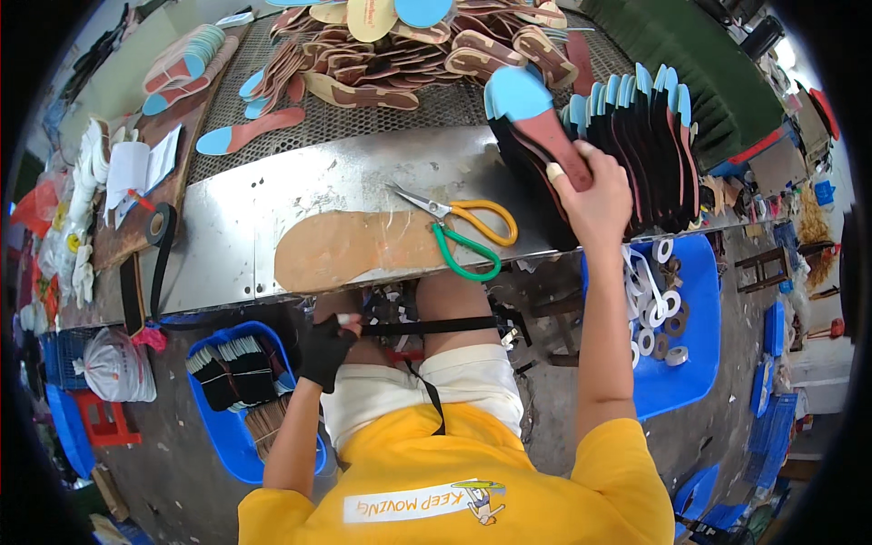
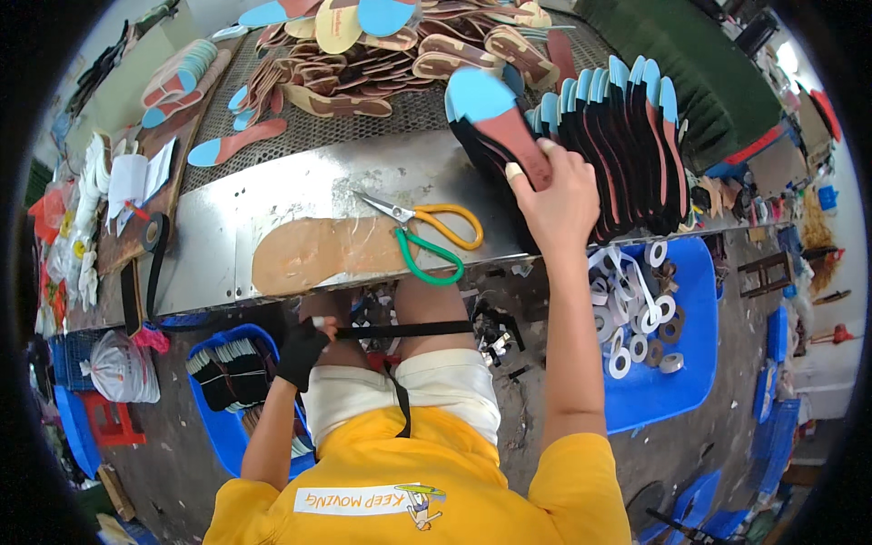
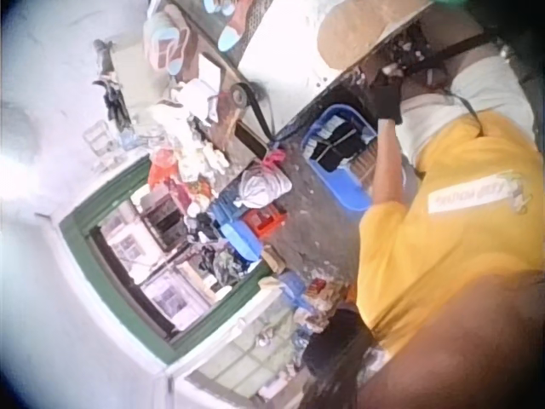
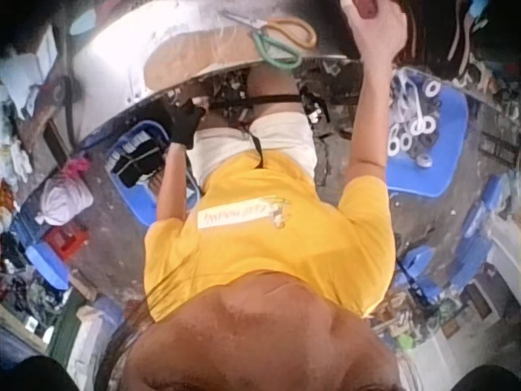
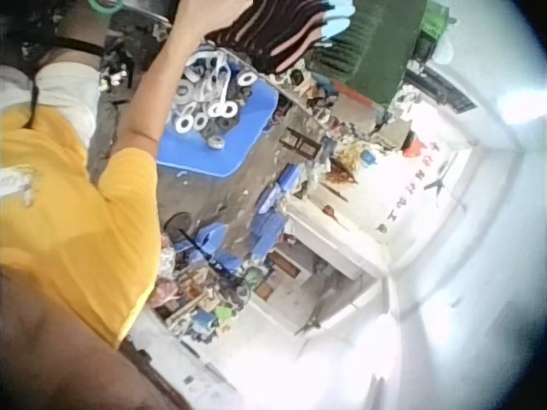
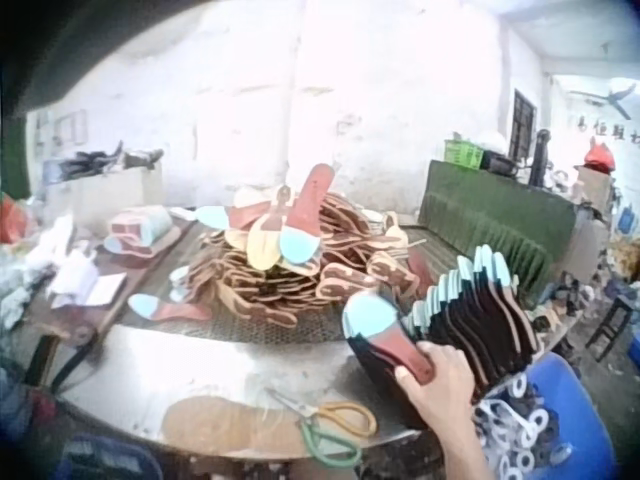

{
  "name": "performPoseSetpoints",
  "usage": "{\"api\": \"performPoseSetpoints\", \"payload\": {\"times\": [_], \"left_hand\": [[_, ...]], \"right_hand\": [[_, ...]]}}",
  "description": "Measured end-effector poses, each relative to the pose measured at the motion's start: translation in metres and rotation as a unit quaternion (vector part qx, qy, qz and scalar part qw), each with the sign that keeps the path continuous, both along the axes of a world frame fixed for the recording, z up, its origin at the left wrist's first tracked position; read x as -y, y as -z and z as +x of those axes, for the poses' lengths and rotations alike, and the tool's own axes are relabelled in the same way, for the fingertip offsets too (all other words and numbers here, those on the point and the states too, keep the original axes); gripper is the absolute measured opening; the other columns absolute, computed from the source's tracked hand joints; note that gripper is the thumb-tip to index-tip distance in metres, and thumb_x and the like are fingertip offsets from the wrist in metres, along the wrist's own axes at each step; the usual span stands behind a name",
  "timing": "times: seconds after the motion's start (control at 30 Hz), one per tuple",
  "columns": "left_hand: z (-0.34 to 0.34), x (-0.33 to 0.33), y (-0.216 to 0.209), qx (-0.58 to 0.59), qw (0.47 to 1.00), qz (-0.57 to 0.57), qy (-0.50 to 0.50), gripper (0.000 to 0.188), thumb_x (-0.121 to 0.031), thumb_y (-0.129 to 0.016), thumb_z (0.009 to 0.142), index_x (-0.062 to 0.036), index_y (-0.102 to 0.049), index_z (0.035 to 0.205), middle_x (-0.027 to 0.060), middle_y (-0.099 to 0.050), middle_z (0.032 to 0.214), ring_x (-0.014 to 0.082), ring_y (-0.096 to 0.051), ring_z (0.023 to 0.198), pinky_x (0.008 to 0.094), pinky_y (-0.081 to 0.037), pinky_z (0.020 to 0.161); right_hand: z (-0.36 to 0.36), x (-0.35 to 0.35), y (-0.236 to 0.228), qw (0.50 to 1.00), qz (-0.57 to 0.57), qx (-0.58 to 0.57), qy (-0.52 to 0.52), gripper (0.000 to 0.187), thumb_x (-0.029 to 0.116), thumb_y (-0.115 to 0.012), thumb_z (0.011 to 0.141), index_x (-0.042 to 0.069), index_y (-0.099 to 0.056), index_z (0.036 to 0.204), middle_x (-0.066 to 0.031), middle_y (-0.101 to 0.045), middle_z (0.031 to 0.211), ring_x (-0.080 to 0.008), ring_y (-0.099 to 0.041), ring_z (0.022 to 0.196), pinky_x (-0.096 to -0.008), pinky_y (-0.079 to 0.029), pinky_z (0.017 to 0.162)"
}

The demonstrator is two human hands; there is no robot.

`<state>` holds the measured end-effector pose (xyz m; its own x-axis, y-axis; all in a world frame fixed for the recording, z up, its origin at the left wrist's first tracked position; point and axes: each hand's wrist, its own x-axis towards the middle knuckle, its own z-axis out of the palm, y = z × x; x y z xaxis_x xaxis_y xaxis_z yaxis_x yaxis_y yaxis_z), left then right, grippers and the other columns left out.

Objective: Gluing black straps onto footwear soles and trimming the excess with scissors.

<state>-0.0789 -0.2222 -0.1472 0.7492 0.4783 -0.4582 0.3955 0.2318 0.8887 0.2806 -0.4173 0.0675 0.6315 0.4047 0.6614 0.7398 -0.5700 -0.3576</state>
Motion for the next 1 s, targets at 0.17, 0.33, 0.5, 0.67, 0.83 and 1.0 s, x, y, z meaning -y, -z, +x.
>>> {"api": "performPoseSetpoints", "payload": {"times": [0.17, 0.33, 0.5, 0.67, 0.83, 1.0], "left_hand": [[-0.047, -0.046, 0.056, -0.093, 0.803, 0.589, -0.013, 0.03, -0.014, -0.065, 0.084, -0.005, -0.065, 0.112, 0.0096, -0.065, 0.106, 0.0194, -0.061, 0.095, 0.0325, -0.05, 0.083], [-0.066, -0.06, 0.059, -0.01, 0.874, 0.482, 0.056, 0.037, -0.022, -0.068, 0.082, -0.0044, -0.062, 0.115, 0.0133, -0.064, 0.108, 0.024, -0.061, 0.096, 0.0357, -0.049, 0.082], [-0.068, -0.069, 0.045, -0.04, 0.935, 0.351, 0.043, 0.046, -0.03, -0.071, 0.081, -0.0038, -0.059, 0.117, 0.0171, -0.063, 0.109, 0.0285, -0.061, 0.098, 0.0388, -0.048, 0.082], [-0.071, -0.071, -0.025, -0.102, 0.977, 0.187, 0.025, 0.028, -0.028, -0.073, 0.079, -0.007, -0.068, 0.096, 0.0037, -0.067, 0.08, 0.0126, -0.06, 0.079, 0.0283, -0.048, 0.072], [-0.071, -0.035, -0.146, 0.083, 0.98, 0.173, 0.06, 0.018, -0.014, -0.075, 0.077, -0.0046, -0.069, 0.092, 0.0002, -0.065, 0.076, 0.0107, -0.058, 0.068, 0.0271, -0.048, 0.064], [-0.073, -0.038, -0.189, -0.079, 0.967, 0.195, 0.143, 0.022, -0.011, -0.078, 0.074, -0.0049, -0.07, 0.093, 0.0075, -0.068, 0.082, 0.0133, -0.062, 0.077, 0.0281, -0.049, 0.07]], "right_hand": [[-0.026, -0.006, 0.009, 0.998, -0.014, 0.062, -0.028, 0.032, 0.02, -0.077, 0.072, 0.007, -0.066, 0.099, -0.0122, -0.059, 0.112, -0.0326, -0.052, 0.106, -0.0444, -0.045, 0.085], [-0.096, -0.009, 0.015, 0.962, -0.005, -0.091, -0.258, 0.024, 0.009, -0.072, 0.075, 0.003, -0.066, 0.097, -0.0124, -0.062, 0.114, -0.0322, -0.053, 0.11, -0.0402, -0.044, 0.092], [-0.11, 0.017, 0.03, 0.946, 0.003, -0.173, -0.275, 0.018, 0.004, -0.071, 0.075, 0.003, -0.067, 0.093, -0.0103, -0.065, 0.094, -0.0278, -0.061, 0.09, -0.0354, -0.049, 0.079], [-0.127, 0.019, 0.035, 0.892, -0.017, -0.37, -0.26, 0.017, 0.002, -0.068, 0.079, 0.001, -0.069, 0.095, -0.0098, -0.066, 0.087, -0.0184, -0.061, 0.079, -0.0269, -0.047, 0.07], [-0.189, -0.062, 0.053, 0.836, -0.024, -0.221, -0.502, 0.034, 0.017, -0.071, 0.078, 0.004, -0.065, 0.109, -0.0118, -0.066, 0.1, -0.0271, -0.062, 0.094, -0.0372, -0.048, 0.085], [-0.228, -0.092, 0.057, 0.668, -0.16, -0.414, -0.597, 0.037, 0.024, -0.073, 0.078, 0.004, -0.065, 0.109, -0.0159, -0.067, 0.095, -0.0309, -0.064, 0.09, -0.0362, -0.05, 0.081]]}}
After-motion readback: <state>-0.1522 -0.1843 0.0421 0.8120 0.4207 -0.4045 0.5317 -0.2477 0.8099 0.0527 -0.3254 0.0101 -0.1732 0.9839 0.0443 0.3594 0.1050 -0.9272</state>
